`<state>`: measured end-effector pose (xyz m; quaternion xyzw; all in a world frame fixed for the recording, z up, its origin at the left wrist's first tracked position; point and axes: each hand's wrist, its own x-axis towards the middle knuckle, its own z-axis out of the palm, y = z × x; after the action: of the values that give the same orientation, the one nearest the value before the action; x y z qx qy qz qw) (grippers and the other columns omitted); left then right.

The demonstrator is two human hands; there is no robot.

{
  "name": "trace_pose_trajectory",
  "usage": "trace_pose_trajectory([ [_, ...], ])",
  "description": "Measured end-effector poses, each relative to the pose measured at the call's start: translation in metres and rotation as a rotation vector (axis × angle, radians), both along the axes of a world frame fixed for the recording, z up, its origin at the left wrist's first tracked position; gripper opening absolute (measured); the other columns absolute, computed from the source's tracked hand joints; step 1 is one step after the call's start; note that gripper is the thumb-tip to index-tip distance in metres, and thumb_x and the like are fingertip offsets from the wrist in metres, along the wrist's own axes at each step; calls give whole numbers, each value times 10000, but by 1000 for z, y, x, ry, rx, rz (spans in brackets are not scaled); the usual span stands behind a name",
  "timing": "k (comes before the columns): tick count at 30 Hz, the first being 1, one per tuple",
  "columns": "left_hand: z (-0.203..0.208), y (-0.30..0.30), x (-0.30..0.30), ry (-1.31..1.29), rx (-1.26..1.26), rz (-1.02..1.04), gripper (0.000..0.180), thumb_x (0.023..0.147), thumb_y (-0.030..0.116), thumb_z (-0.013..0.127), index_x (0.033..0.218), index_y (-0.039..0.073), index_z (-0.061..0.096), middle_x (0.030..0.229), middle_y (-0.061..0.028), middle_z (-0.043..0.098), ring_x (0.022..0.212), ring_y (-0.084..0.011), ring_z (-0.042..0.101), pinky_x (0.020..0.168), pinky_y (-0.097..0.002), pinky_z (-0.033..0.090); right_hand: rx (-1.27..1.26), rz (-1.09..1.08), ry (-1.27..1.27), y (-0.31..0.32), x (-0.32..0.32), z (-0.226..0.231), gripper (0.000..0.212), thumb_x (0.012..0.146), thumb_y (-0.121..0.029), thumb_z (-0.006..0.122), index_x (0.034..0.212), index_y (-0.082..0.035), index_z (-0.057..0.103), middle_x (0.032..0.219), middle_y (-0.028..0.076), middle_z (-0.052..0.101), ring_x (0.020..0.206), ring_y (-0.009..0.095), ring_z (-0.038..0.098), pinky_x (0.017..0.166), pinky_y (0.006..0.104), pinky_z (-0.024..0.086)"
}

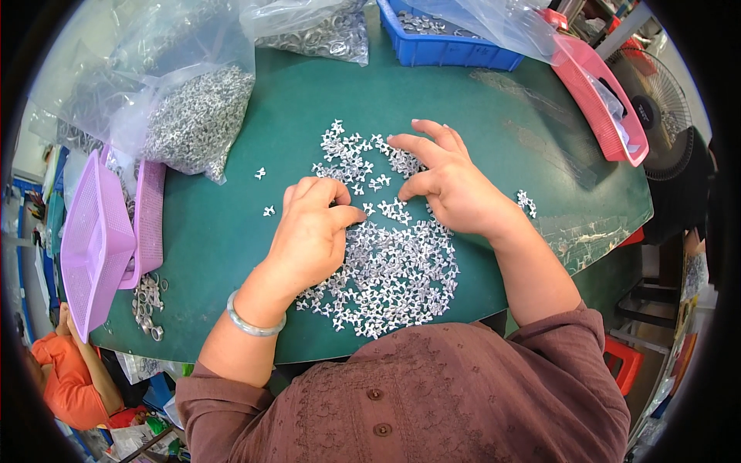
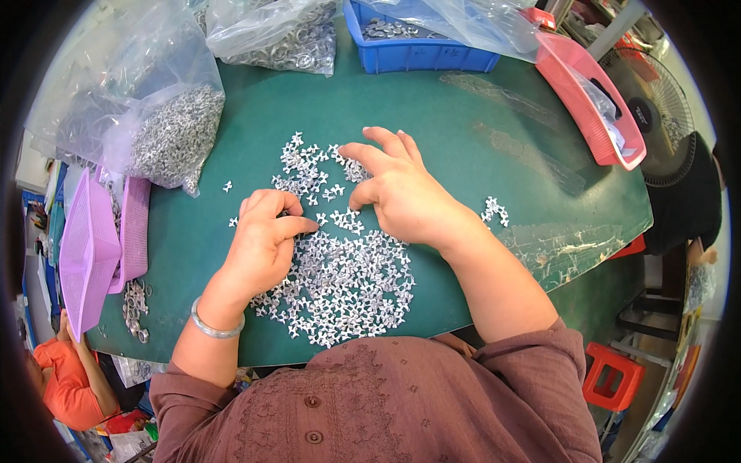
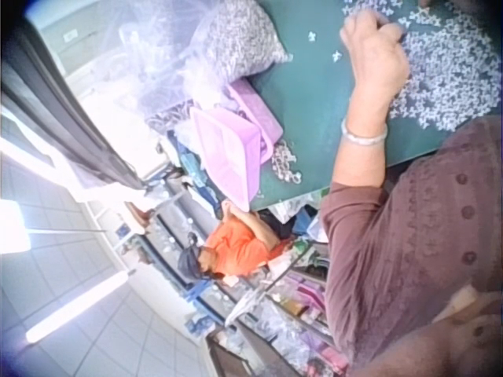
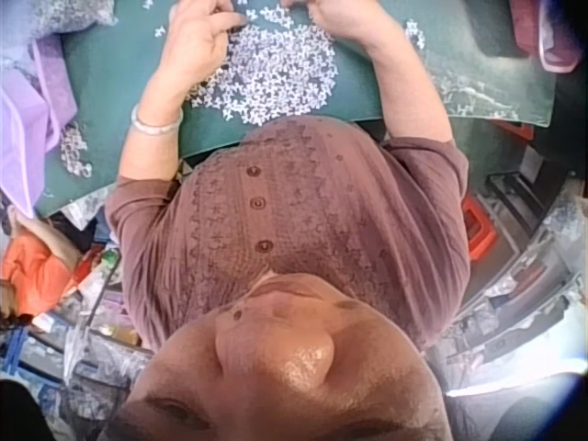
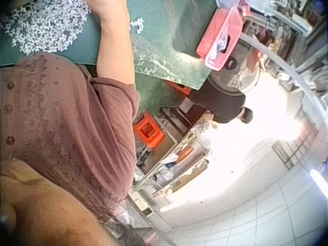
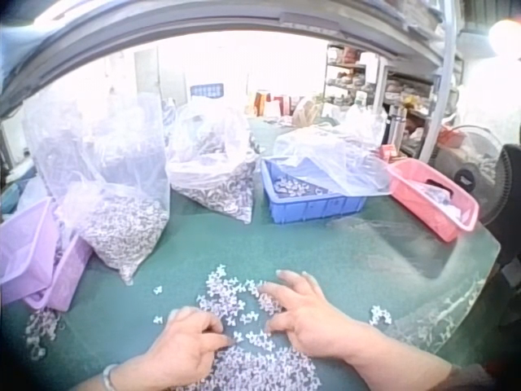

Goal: The person sorts small white star-shaped components on a green work surface by hand. The person moves components between a central pile and surrounding containers, handling several items to organize them for assembly.

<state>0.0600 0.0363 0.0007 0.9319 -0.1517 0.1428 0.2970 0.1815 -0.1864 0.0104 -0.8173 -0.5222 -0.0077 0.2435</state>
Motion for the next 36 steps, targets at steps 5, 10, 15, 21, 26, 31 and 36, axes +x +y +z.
trace_pose_trajectory([
  [5,0,2,3,-56,23,120,331,718,-87,569,940,76,753,943,-66,596,958,-272,553,891,-396,400,16,-94,0,12,-6,-4,309,754,47,581,946,-106,768,1451,143,490,1424,421,320,1171,618,227],
  [10,1,2,2,-27,32,145,396,712,-101,529,1004,53,746,968,-86,597,979,-284,544,927,-393,385,-37,-47,-19,14,-6,-2,353,762,49,574,1024,-106,751,1463,155,471,1434,419,306,1175,619,221],
  [15,-1,0,4,-31,57,158,396,721,-94,529,1016,56,746,991,-92,588,1008,-289,538,936,-398,385,17,-76,-17,21,-9,-8,376,769,51,572,1077,-94,730,1470,174,462,1434,418,305,1174,619,226],
  [21,-2,-1,3,-23,67,150,388,726,-93,536,1015,58,745,1001,-97,583,1018,-297,535,946,-411,393,30,-74,-18,19,-7,-6,288,793,9,611,1035,-86,736,1455,172,478,1415,435,329,1158,625,248],
  [26,2,-1,3,2,74,123,366,725,-92,544,979,67,753,998,-90,582,1022,-297,536,956,-408,395,43,-72,-85,18,-7,-10,269,806,10,659,1026,-136,715,1455,136,475,1383,440,349,1116,566,331],
  [31,1,-1,2,6,59,96,352,720,-95,551,952,74,756,993,-86,581,1023,-295,537,961,-401,395,-39,-82,-43,20,-11,-6,344,784,14,612,1046,-156,755,1456,170,469,1421,434,315,1160,635,235],
  [36,1,-3,3,-16,11,127,366,714,-101,550,953,84,757,998,-84,584,1021,-293,535,951,-401,396,-28,-89,-27,19,-10,-8,401,764,36,595,1069,-166,758,1466,166,456,1428,429,304,1167,637,222],
])
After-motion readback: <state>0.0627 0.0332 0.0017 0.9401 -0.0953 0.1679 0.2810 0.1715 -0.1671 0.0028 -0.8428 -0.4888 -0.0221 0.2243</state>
